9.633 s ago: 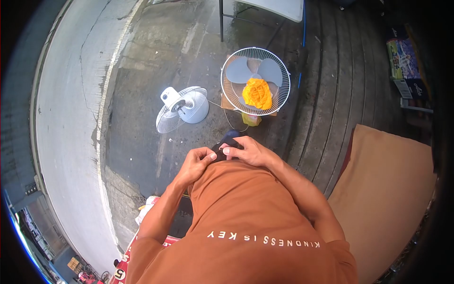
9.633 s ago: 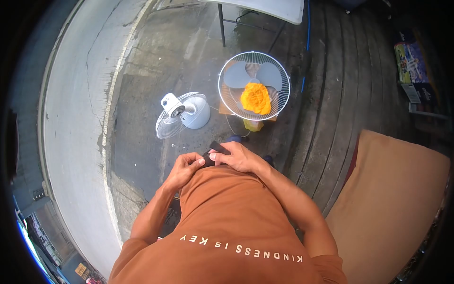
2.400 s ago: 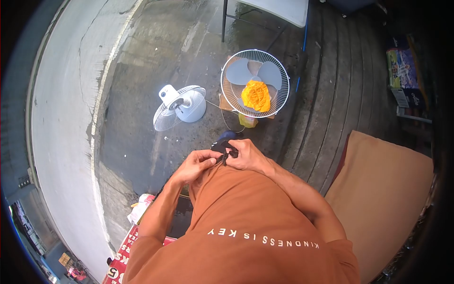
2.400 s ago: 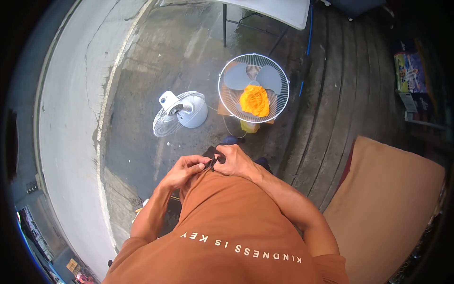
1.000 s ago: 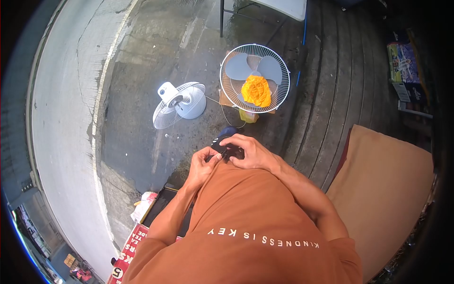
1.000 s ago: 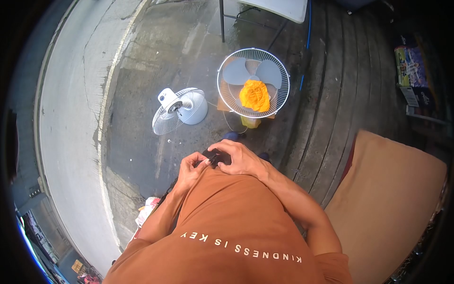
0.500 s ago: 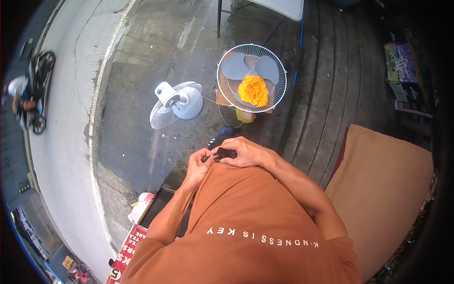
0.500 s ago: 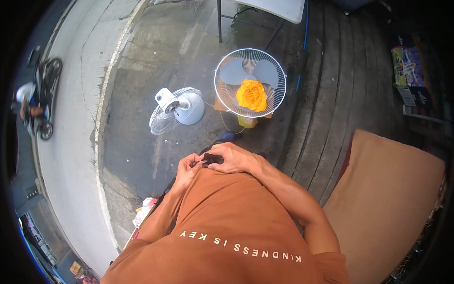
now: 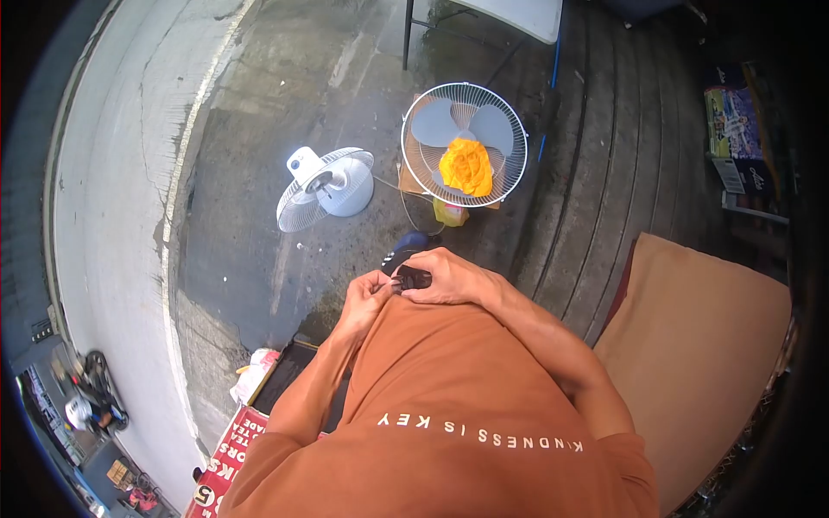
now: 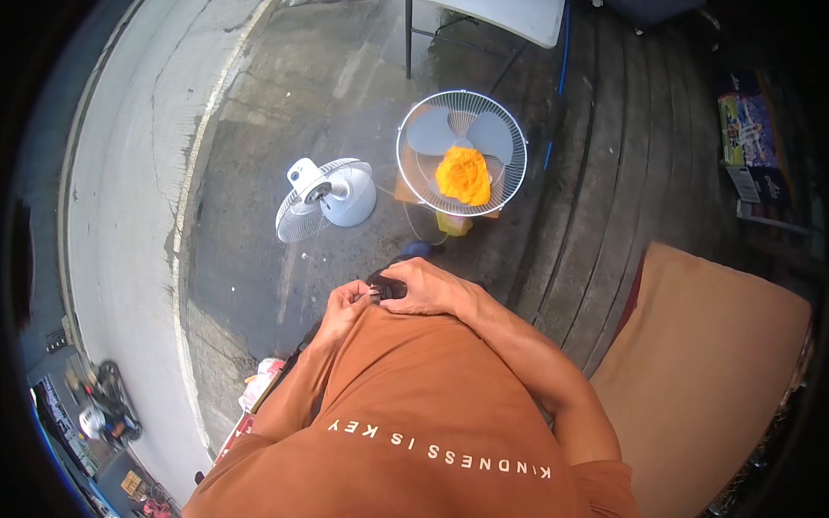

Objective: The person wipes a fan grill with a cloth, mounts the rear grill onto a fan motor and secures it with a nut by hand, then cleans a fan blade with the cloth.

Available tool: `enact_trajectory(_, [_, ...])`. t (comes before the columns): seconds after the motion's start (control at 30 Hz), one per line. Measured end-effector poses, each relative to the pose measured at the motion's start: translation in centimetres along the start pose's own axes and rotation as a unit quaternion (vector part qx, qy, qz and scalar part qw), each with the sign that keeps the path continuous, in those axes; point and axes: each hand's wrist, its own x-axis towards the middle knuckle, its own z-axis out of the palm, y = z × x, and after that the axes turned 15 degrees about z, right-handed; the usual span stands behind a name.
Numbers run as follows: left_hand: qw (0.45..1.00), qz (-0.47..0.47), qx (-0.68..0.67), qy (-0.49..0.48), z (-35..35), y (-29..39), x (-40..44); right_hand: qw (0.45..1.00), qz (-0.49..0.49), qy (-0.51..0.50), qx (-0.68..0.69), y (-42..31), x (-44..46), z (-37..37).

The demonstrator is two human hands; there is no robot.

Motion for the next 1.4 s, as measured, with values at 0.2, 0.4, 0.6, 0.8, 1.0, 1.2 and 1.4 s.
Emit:
enact_trajectory(0.2, [0.999, -0.002, -0.041, -0.008, -0.4, -0.7, 0.1, 0.998, 0.007, -0.034, -0.050, -1.2, -0.4, -1.1])
enact_trajectory(0.4, [0.999, -0.023, -0.027, -0.004, 0.3, 0.4, 0.4, 0.997, 0.039, -0.028, -0.059, -1.8, -0.6, -0.9])
enact_trajectory(0.6, [0.998, -0.022, -0.056, -0.003, 0.3, 0.0, 0.6, 0.998, 0.029, -0.034, -0.037, -0.8, 0.2, -0.9])
enact_trajectory(0.8, [0.997, -0.024, -0.079, -0.012, 0.2, 0.1, 0.8, 1.000, 0.013, 0.004, -0.026, 0.0, 0.4, -0.3])
enact_trajectory(1.0, [0.996, -0.036, -0.085, -0.017, 0.4, 0.9, 0.9, 0.998, -0.024, 0.050, -0.026, 0.3, 0.0, -0.1])
enact_trajectory(1.2, [0.993, -0.076, -0.079, -0.038, 0.6, 2.3, 1.2, 0.997, -0.042, 0.062, -0.029, 0.5, -0.1, -0.3])
enact_trajectory(1.4, [0.988, -0.072, 0.052, -0.128, -0.5, 3.8, 3.2, 0.994, -0.065, 0.079, -0.044, 0.8, 0.0, 0.0])
